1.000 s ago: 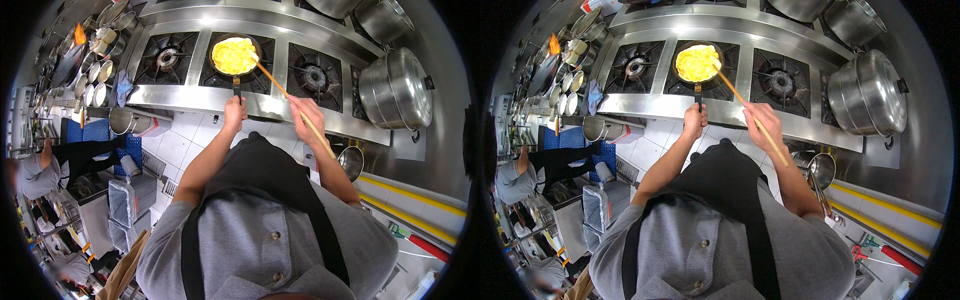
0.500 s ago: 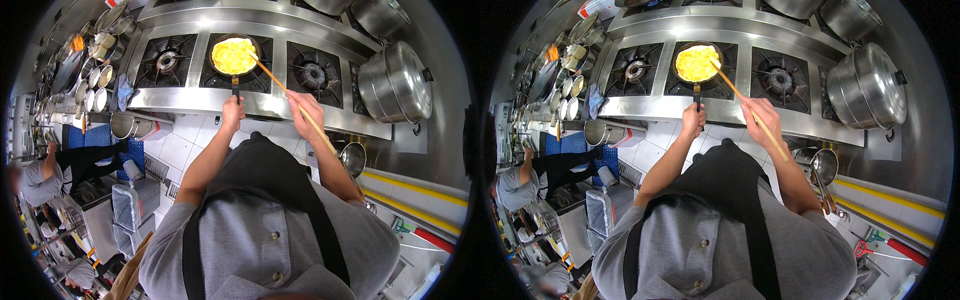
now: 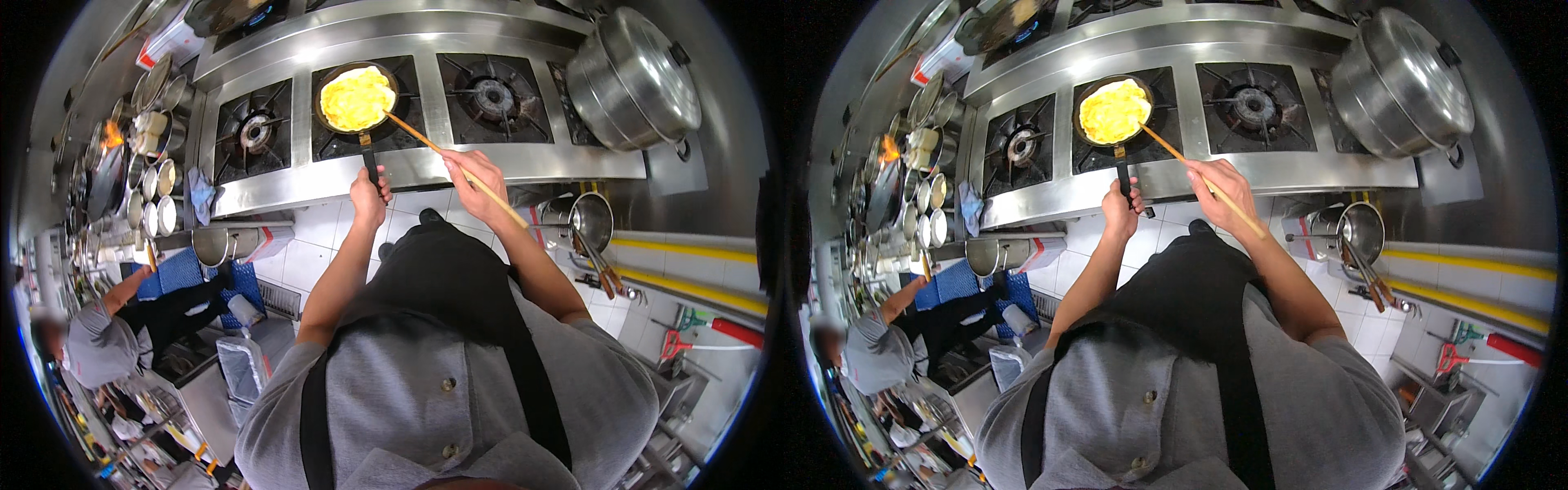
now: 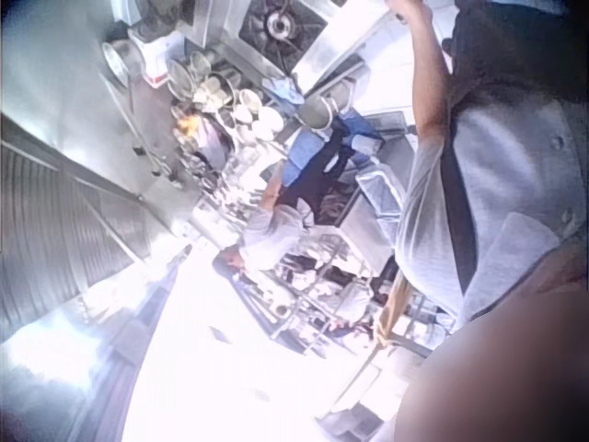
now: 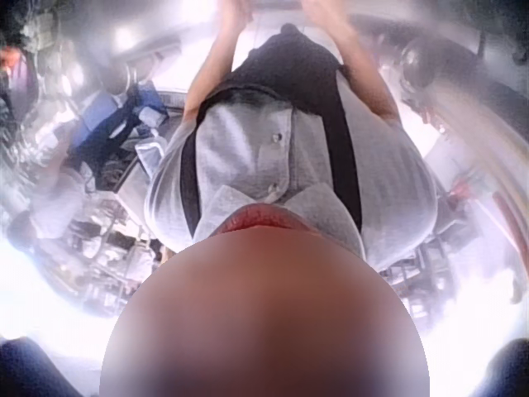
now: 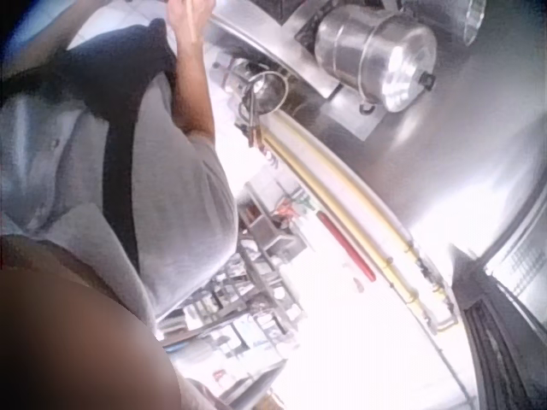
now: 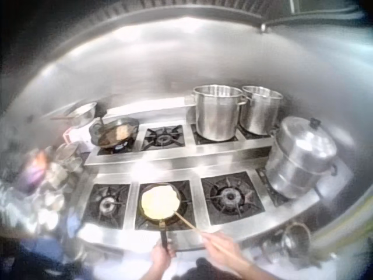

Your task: The person cooks a yellow egg mixture in a small frying pan on a gas stove, using chopsticks to stir and shape the omelette. The person repeatedly lifts and tilts the pan to check the underside and adjust cooking. The omelette remains in the pan throughout the clip.

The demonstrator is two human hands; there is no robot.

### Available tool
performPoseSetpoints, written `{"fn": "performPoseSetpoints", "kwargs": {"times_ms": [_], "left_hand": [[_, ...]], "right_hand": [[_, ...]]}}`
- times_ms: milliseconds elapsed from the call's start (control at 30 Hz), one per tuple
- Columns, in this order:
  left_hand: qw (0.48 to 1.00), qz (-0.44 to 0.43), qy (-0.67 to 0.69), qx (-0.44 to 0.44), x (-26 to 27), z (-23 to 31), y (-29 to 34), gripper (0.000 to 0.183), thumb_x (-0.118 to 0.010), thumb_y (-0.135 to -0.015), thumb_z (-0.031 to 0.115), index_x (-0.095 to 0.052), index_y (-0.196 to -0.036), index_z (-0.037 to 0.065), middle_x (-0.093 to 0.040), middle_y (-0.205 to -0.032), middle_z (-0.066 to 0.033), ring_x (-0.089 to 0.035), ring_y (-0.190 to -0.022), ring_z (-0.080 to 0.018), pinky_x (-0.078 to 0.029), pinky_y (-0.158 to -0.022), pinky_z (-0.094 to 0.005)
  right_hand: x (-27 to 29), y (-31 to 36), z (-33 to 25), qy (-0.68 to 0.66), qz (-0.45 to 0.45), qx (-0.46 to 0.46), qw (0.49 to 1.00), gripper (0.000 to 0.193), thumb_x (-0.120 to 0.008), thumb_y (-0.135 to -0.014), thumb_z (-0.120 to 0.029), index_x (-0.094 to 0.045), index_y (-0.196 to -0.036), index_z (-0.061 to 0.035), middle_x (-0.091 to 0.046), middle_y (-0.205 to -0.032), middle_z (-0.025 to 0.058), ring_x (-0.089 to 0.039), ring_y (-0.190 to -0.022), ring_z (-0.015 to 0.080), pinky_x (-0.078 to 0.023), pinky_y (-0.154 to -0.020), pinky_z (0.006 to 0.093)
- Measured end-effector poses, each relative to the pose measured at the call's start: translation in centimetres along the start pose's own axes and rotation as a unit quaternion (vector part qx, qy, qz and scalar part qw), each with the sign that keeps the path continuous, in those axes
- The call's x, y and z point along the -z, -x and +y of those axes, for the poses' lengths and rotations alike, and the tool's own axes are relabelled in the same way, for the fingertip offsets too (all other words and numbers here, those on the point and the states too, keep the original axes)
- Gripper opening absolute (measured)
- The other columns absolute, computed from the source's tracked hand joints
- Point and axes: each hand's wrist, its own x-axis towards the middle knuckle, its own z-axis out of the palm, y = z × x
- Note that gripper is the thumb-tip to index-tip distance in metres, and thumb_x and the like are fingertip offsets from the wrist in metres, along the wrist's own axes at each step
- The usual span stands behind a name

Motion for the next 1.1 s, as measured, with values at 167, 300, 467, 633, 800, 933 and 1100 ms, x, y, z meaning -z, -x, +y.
{"fn": "performPoseSetpoints", "kwargs": {"times_ms": [167,300,467,633,800,933,1100], "left_hand": [[0.999,-0.045,-0.014,0.01,1.5,-0.3,-0.4,0.055,-0.023,-0.099,0.045,-0.055,-0.108,0.001,-0.046,-0.065,-0.0039,-0.042,-0.055,-0.0155,-0.036,-0.053,-0.0306],[0.997,0.008,-0.067,-0.032,6.1,-2.0,-1.2,0.051,-0.035,-0.097,0.047,-0.056,-0.105,0.001,-0.051,-0.066,-0.004,-0.046,-0.053,-0.0134,-0.037,-0.045,-0.0275],[0.91,-0.009,-0.408,-0.075,11.6,-3.9,2.5,0.047,-0.038,-0.099,0.037,-0.063,-0.084,0.0,-0.048,-0.051,-0.0027,-0.043,-0.045,-0.01,-0.03,-0.038,-0.0272],[0.762,-0.091,-0.641,-0.015,19.2,-6.6,3.5,0.048,-0.043,-0.096,0.038,-0.065,-0.08,-0.002,-0.058,-0.058,-0.0091,-0.052,-0.05,-0.0154,-0.041,-0.051,-0.0323],[0.673,-0.141,-0.725,0.038,25.7,-6.1,3.5,0.047,-0.044,-0.095,0.038,-0.064,-0.081,-0.002,-0.059,-0.06,-0.0101,-0.055,-0.052,-0.0157,-0.043,-0.051,-0.0316],[0.647,-0.106,-0.754,0.035,27.8,-3.3,4.3,0.047,-0.046,-0.095,0.039,-0.064,-0.082,-0.002,-0.06,-0.061,-0.0109,-0.057,-0.053,-0.016,-0.044,-0.051,-0.031],[0.673,-0.093,-0.734,0.021,29.0,-1.8,6.5,0.047,-0.047,-0.094,0.039,-0.064,-0.084,-0.003,-0.062,-0.062,-0.0118,-0.059,-0.054,-0.0165,-0.045,-0.05,-0.03]], "right_hand": [[1.9,2.2,-0.3,-0.072,0.076,-0.101,0.989,0.017,-0.059,-0.089,-0.008,-0.066,-0.102,-0.0001,-0.068,-0.086,0.0126,-0.063,-0.075,0.0205,-0.05,-0.068,0.0297],[6.6,6.5,0.7,-0.19,0.201,-0.21,0.938,0.021,-0.053,-0.094,-0.011,-0.065,-0.103,0.0029,-0.068,-0.087,0.0086,-0.061,-0.074,0.0109,-0.051,-0.069,0.0255],[17.9,15.5,3.0,-0.001,0.526,-0.229,0.82,0.027,-0.045,-0.096,-0.017,-0.063,-0.092,0.0031,-0.064,-0.077,0.0096,-0.058,-0.065,0.0112,-0.048,-0.06,0.0232],[24.1,26.6,10.9,0.104,0.656,-0.329,0.672,0.025,-0.049,-0.093,-0.021,-0.06,-0.088,-0.0001,-0.058,-0.07,0.0046,-0.05,-0.058,0.0101,-0.043,-0.05,0.0235],[22.2,32.9,23.7,-0.025,0.67,-0.429,0.605,0.033,-0.052,-0.091,-0.036,-0.058,-0.1,-0.0042,-0.061,-0.088,0.0069,-0.057,-0.074,0.0181,-0.049,-0.056,0.0316],[20.2,30.0,28.5,-0.191,0.689,-0.484,0.503,0.043,-0.048,-0.092,-0.042,-0.055,-0.114,-0.0061,-0.06,-0.109,0.0086,-0.055,-0.098,0.0253,-0.048,-0.078,0.0426],[19.3,31.5,33.6,-0.307,0.699,-0.451,0.463,0.051,-0.046,-0.091,-0.045,-0.048,-0.122,-0.0056,-0.055,-0.119,0.0073,-0.051,-0.11,0.0276,-0.046,-0.083,0.0423]]}}
